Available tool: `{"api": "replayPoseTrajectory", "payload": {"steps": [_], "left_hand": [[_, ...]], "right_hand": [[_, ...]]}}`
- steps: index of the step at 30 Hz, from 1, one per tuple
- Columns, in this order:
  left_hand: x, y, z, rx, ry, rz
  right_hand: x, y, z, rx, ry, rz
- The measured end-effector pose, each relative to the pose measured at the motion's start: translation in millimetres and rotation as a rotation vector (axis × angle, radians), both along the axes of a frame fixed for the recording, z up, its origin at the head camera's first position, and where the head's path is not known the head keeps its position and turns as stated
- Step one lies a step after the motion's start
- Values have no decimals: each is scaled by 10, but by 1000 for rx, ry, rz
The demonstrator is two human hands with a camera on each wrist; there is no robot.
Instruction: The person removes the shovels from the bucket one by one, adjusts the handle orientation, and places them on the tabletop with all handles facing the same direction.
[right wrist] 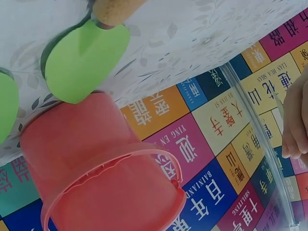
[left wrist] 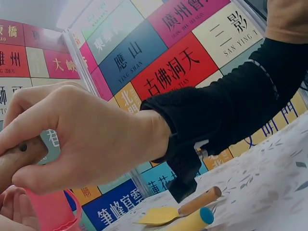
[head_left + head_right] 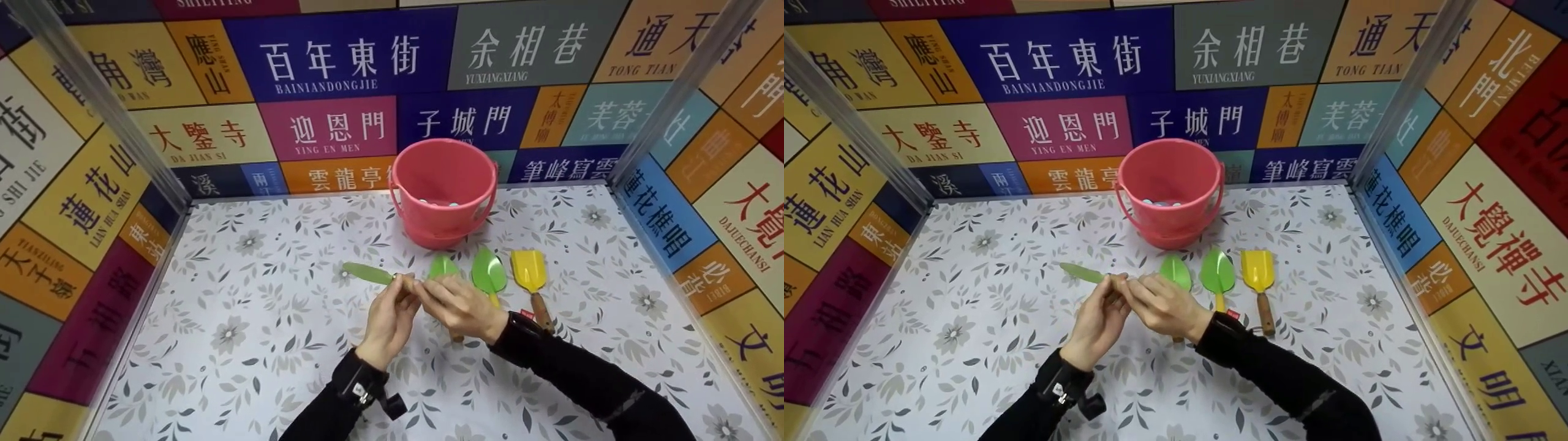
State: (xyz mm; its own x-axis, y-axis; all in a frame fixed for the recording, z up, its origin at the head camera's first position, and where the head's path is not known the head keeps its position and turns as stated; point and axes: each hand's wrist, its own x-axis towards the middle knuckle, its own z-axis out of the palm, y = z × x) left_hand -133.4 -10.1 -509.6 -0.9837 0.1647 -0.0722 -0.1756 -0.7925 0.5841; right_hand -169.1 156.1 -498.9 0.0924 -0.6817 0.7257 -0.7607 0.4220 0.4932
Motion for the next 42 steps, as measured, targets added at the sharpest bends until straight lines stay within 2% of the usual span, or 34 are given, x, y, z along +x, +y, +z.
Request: {"api": "replayPoseTrajectory", "payload": {"steps": [4,7,11,19,24,26,29,32,36,40,42], "left_hand": [[6,22,2,33,-66,8],[9,36,-1,37,-80,16],[14,47,-3,16,-64,36],[26,41,-3,-84,-37,88],[10,-25,7,-192,33,118],[-2,-79,14,-271,86,114],[-15,-191,25,-438,162,101],[-23,-322,57,-611,181,86],[-24,-497,109,-857,167,70],[8,-644,147,-1158,237,46],[21,-699,151,-1269,289,31]], "right_hand": [[11,-26,-32,-22,5,5],[17,-42,-46,-38,3,6],[22,-55,-57,-53,2,4],[42,-61,-27,-64,-6,13],[79,-19,50,-27,-93,1],[99,31,94,-17,-149,-16],[126,151,155,-35,-232,-44],[149,305,206,-69,-305,-65],[181,525,253,-89,-387,-97],[227,749,258,-112,-426,-144],[255,866,245,-129,-450,-174]]}}
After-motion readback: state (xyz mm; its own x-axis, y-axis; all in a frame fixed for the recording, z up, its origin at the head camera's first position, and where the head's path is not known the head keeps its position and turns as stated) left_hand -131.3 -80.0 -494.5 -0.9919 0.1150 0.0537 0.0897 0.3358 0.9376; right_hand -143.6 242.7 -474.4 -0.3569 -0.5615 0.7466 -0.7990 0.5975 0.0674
